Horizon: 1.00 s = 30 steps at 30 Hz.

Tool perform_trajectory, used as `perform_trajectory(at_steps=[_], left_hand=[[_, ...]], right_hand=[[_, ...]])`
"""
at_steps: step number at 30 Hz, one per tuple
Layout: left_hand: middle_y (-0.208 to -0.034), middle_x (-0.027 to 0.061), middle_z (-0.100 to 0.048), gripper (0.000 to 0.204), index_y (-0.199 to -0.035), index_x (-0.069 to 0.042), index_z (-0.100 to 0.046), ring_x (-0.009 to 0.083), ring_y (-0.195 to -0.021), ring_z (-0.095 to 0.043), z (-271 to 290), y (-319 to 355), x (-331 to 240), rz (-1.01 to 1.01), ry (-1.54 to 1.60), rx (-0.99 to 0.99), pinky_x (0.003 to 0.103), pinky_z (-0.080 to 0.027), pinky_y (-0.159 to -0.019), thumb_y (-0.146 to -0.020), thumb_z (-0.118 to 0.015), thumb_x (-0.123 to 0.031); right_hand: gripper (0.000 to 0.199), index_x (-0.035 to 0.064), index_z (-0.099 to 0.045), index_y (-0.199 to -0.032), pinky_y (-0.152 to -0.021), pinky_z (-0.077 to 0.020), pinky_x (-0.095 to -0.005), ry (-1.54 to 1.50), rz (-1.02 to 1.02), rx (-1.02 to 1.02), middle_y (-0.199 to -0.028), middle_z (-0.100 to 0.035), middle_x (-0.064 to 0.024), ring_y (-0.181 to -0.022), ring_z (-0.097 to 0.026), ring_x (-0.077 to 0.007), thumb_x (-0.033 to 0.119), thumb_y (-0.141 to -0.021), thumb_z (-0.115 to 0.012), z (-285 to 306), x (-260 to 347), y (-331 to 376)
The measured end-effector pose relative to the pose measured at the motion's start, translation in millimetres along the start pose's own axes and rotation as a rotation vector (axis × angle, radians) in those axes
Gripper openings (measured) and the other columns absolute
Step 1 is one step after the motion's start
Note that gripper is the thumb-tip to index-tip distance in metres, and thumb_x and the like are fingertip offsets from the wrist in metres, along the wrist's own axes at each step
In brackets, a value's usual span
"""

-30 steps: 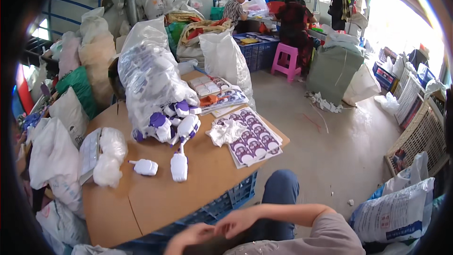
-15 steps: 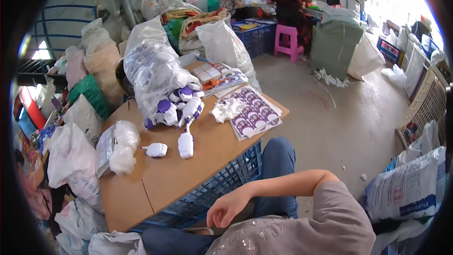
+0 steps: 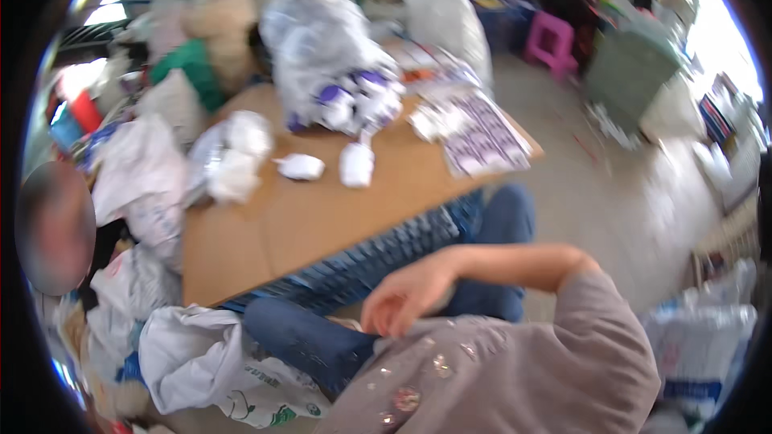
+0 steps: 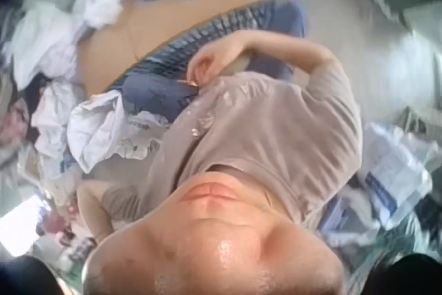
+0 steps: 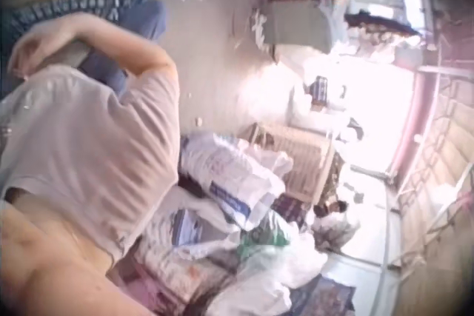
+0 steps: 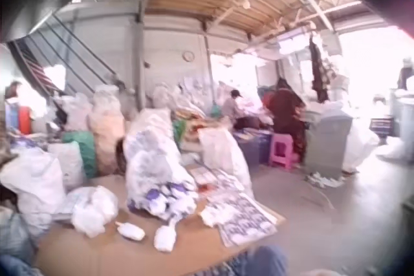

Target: Applying decorative stickers to toy walkie-talkies at a factory workstation.

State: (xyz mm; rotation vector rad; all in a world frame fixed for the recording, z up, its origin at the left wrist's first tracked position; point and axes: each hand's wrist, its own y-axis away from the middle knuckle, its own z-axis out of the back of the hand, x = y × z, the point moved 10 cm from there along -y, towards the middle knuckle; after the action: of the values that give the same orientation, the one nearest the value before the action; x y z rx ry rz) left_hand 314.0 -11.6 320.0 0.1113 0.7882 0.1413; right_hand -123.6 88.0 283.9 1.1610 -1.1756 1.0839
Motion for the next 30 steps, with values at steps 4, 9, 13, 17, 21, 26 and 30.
perform_trajectory(at_steps=[4, 9, 13, 17, 21, 26, 30], left_hand=[[-0.086, 0.0077, -0.062, 0.048, -0.126, -0.004, -0.062, 0.0168, -0.074, -0.06, -52, 19, -31, -0.023, -0.038, 0.231, 0.029, -0.048, -0.067, -0.091, -0.065, -0.038], [-0.087, 0.0081, -0.062, 0.051, -0.126, -0.005, -0.062, 0.0174, -0.075, -0.059, -203, 13, -217, -0.509, 0.658, 0.829, 0.029, -0.047, -0.067, -0.092, -0.065, -0.042], [-0.117, 0.0129, -0.059, 0.065, -0.143, -0.007, -0.042, 0.0236, -0.1, -0.06, -340, -18, -298, -0.262, 1.046, 1.067, 0.035, -0.05, -0.083, -0.093, -0.063, -0.044], [-0.143, 0.0196, -0.043, 0.08, -0.148, -0.006, -0.031, 0.0298, -0.129, -0.048, -435, -61, -313, 0.031, 1.106, 1.04, 0.04, -0.047, -0.096, -0.091, -0.066, -0.048], [-0.159, 0.0263, -0.011, 0.104, -0.155, -0.005, -0.003, 0.035, -0.146, -0.018, -485, -105, -326, 0.167, 1.172, 0.932, 0.045, -0.025, -0.113, -0.089, -0.067, -0.052], [-0.158, 0.0262, -0.016, 0.107, -0.155, -0.001, 0.003, 0.0342, -0.145, -0.023, -509, -103, -357, 0.155, 1.166, 1.016, 0.042, -0.032, -0.109, -0.09, -0.067, -0.049], [-0.157, 0.0263, -0.018, 0.093, -0.153, 0.0, -0.009, 0.0333, -0.145, -0.024, -504, -94, -365, 0.156, 1.124, 1.023, 0.043, -0.033, -0.107, -0.092, -0.065, -0.044]], right_hand=[[0.052, 0.0026, -0.05, -0.137, -0.093, -0.0481, -0.03, -0.045, -0.12, -0.034, -0.115, -0.065, -0.0084, -0.105, -0.06, -0.0134, 0.023, -0.093, -0.068, 15, -10, 1], [0.05, 0.0028, -0.049, -0.139, -0.094, -0.0481, -0.0303, 0.02, -0.061, -0.268, -0.119, -0.064, -0.0089, -0.107, -0.059, -0.0136, 0.02, -0.095, -0.065, 85, -26, 61], [0.04, 0.0052, -0.06, -0.13, -0.089, -0.0509, -0.0312, 0.13, -0.086, -0.949, -0.116, -0.068, -0.008, -0.097, -0.065, -0.0162, 0.016, -0.091, -0.066, 202, -59, 196], [0.042, 0.0063, -0.066, -0.118, -0.092, -0.0491, -0.0389, 0.8, -0.446, -2.011, -0.118, -0.065, -0.017, -0.108, -0.062, -0.0312, 0.027, -0.083, -0.073, 238, -55, 383], [0.042, 0.006, -0.067, -0.116, -0.1, -0.0446, -0.0433, 0.584, -0.581, -1.884, -0.127, -0.061, -0.019, -0.121, -0.054, -0.0365, 0.034, -0.085, -0.069, 230, -96, 404], [0.046, 0.0066, -0.063, -0.125, -0.104, -0.0416, -0.0406, 0.802, -0.615, -1.911, -0.13, -0.056, -0.0192, -0.123, -0.051, -0.0378, 0.028, -0.084, -0.07, 195, -99, 383], [0.052, 0.0067, -0.056, -0.133, -0.102, -0.0428, -0.0403, 0.726, -0.468, -2.222, -0.133, -0.05, -0.0205, -0.121, -0.052, -0.0368, 0.024, -0.086, -0.071, 181, -101, 410]])
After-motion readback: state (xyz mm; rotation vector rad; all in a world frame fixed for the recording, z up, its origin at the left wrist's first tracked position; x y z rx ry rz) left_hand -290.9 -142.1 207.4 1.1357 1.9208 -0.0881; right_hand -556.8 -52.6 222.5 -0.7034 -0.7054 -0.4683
